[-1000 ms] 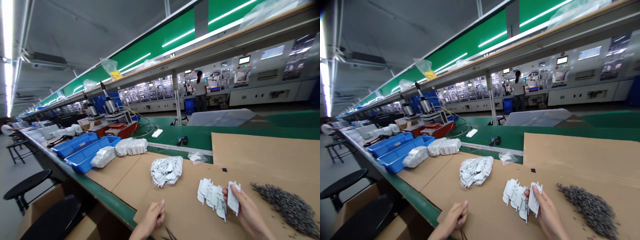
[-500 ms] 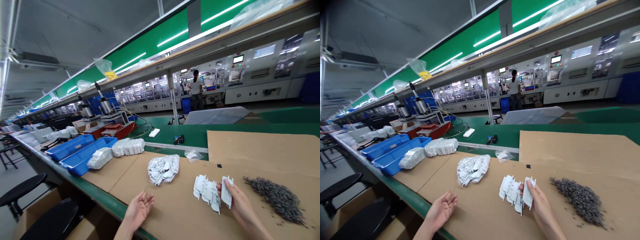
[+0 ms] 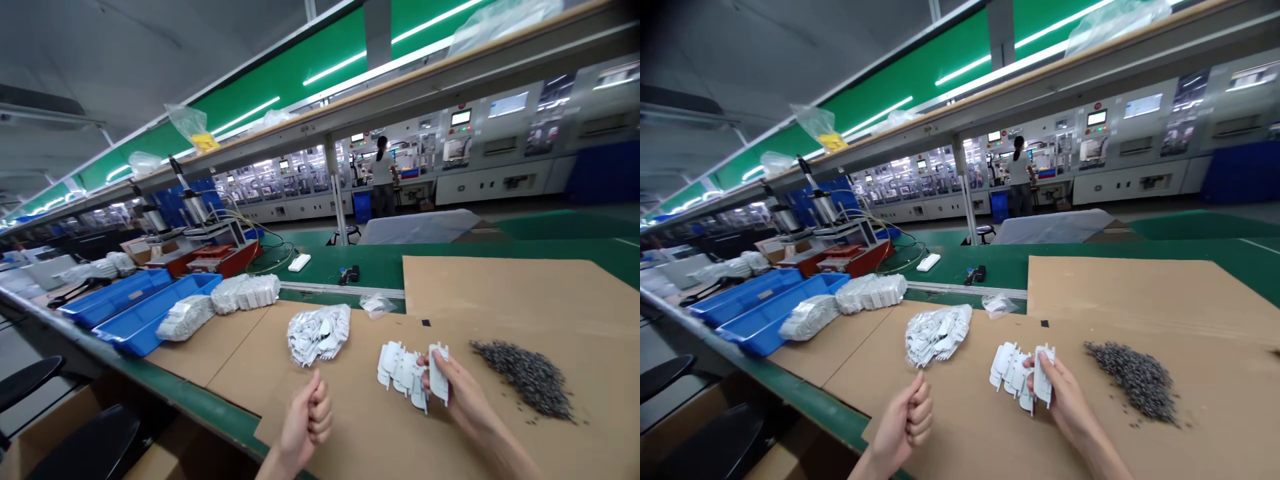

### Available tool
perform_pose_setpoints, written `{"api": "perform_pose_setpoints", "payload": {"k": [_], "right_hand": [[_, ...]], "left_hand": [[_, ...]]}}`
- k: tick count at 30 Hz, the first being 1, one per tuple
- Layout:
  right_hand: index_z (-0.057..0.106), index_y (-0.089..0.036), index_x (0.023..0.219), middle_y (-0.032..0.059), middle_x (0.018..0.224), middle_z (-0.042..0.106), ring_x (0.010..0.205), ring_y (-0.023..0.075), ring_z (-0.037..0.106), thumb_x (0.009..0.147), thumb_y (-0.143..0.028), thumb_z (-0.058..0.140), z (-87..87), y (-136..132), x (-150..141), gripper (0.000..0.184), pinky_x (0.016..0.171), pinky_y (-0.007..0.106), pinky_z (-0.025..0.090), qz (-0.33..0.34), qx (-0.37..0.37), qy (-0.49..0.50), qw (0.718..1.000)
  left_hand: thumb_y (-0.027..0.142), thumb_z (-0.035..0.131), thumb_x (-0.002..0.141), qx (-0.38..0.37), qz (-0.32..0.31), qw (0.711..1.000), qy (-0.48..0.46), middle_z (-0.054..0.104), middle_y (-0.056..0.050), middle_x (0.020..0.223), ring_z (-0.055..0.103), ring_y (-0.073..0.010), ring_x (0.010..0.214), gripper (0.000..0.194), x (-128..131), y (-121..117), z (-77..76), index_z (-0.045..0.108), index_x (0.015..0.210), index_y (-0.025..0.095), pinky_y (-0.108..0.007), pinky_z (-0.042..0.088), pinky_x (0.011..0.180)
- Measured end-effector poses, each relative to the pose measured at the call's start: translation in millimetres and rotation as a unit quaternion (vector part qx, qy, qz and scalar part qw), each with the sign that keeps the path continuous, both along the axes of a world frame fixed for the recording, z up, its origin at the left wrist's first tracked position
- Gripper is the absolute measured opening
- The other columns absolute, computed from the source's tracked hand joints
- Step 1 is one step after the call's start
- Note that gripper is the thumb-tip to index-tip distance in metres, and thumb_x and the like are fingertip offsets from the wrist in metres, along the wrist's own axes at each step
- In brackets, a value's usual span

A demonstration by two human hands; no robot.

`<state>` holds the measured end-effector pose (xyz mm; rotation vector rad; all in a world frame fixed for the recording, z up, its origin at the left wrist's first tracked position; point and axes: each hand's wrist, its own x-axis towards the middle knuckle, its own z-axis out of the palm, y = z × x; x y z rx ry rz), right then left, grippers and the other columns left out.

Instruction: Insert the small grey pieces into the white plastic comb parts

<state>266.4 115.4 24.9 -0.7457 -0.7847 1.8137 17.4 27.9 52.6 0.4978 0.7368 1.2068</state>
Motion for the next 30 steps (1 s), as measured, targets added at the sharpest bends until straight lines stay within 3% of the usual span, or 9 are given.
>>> {"api": "perform_pose_setpoints", "payload": {"k": [3, 6, 8, 10, 15, 18, 24, 27, 30], "right_hand": [[0.054, -0.012, 0.100, 0.0024, 0.053, 0.059, 0.043, 0.0102, 0.050, 0.075, -0.045, 0.050, 9.3, -31, -13, 0.041, 0.042, 0.018, 0.038, 0.126, 0.026, 0.008, 0.992], [0.056, -0.015, 0.080, 0.0015, 0.050, 0.057, 0.038, 0.0102, 0.051, 0.068, -0.054, 0.053, 0.6, -61, -35, 0.041, 0.037, 0.017, 0.033, 0.220, 0.042, 0.040, 0.974], [0.052, -0.015, 0.066, 0.0017, 0.053, 0.057, 0.044, 0.0095, 0.052, 0.064, -0.054, 0.058, -9.9, -70, -46, 0.040, 0.043, 0.017, 0.035, 0.221, 0.068, 0.072, 0.970], [0.051, -0.015, 0.067, 0.0023, 0.057, 0.057, 0.048, 0.0103, 0.053, 0.064, -0.053, 0.058, -17.7, -73, -46, 0.039, 0.045, 0.018, 0.036, 0.202, 0.085, 0.074, 0.973], [0.053, -0.012, 0.074, 0.0027, 0.056, 0.054, 0.052, 0.0114, 0.053, 0.072, -0.048, 0.053, -22.3, -79, -15, 0.037, 0.049, 0.020, 0.036, 0.180, 0.091, 0.001, 0.979], [0.054, -0.011, 0.066, 0.0048, 0.061, 0.054, 0.052, 0.0107, 0.051, 0.073, -0.048, 0.052, -26.5, -93, 9, 0.039, 0.050, 0.021, 0.034, 0.121, 0.105, 0.001, 0.987], [0.051, -0.014, 0.060, 0.0017, 0.059, 0.048, 0.046, 0.0088, 0.045, 0.076, -0.044, 0.049, -35.7, -131, 64, 0.034, 0.046, 0.021, 0.032, -0.051, 0.069, 0.051, 0.995], [0.052, -0.014, 0.061, 0.0012, 0.061, 0.046, 0.048, 0.0087, 0.043, 0.078, -0.041, 0.047, -40.6, -154, 100, 0.033, 0.047, 0.022, 0.034, -0.131, 0.051, 0.044, 0.989], [0.055, -0.015, 0.063, 0.0010, 0.063, 0.046, 0.051, 0.0091, 0.043, 0.080, -0.036, 0.045, -53.8, -182, 141, 0.028, 0.050, 0.022, 0.040, -0.224, 0.015, 0.047, 0.973]], "left_hand": [[0.046, 0.042, 0.079, 0.052, 0.000, 0.996, 0.076, 0.014, 0.010, 0.038, 0.006, -0.0025, 0.031, 0.041, 38, 10, 7.2, 0.025, 0.053, 0.019, -0.015, 0.006, 0.030], [0.051, 0.043, 0.077, 0.095, 0.043, 0.991, 0.088, 0.015, 0.009, 0.040, 0.008, -0.0031, 0.032, 0.044, 77, 15, 14.2, 0.026, 0.052, 0.019, -0.016, 0.008, 0.031], [0.051, 0.043, 0.076, 0.099, 0.083, 0.987, 0.098, 0.017, 0.009, 0.042, 0.011, -0.0041, 0.035, 0.044, 98, 15, 17.8, 0.025, 0.052, 0.019, -0.017, 0.011, 0.033], [0.050, 0.043, 0.077, 0.095, 0.114, 0.983, 0.112, 0.021, 0.007, 0.044, 0.017, -0.0053, 0.037, 0.044, 112, 13, 19.9, 0.025, 0.051, 0.018, -0.017, 0.017, 0.035], [0.049, 0.035, 0.080, 0.143, 0.089, 0.958, 0.231, 0.039, 0.001, 0.054, 0.037, -0.0110, 0.051, 0.042, 126, 8, 17.8, 0.039, 0.053, 0.017, -0.022, 0.034, 0.053], [0.047, 0.030, 0.083, 0.183, 0.045, 0.930, 0.316, 0.051, -0.004, 0.064, 0.045, -0.0164, 0.069, 0.043, 132, 8, 15.6, 0.044, 0.055, 0.017, -0.026, 0.034, 0.073], [0.047, 0.027, 0.083, 0.195, -0.138, 0.890, 0.389, 0.056, -0.005, 0.080, 0.047, -0.0196, 0.081, 0.040, 159, 8, 15.0, 0.052, 0.072, 0.017, -0.031, 0.035, 0.078], [0.041, 0.044, 0.078, 0.228, -0.236, 0.865, 0.381, 0.054, -0.006, 0.099, 0.045, -0.0209, 0.098, 0.025, 170, 5, 13.1, 0.050, 0.088, 0.018, -0.033, 0.032, 0.088], [0.030, 0.056, 0.072, 0.241, -0.307, 0.831, 0.397, 0.051, -0.007, 0.109, 0.042, -0.0226, 0.106, 0.032, 175, 4, 11.8, 0.049, 0.101, 0.020, -0.035, 0.028, 0.094]]}}
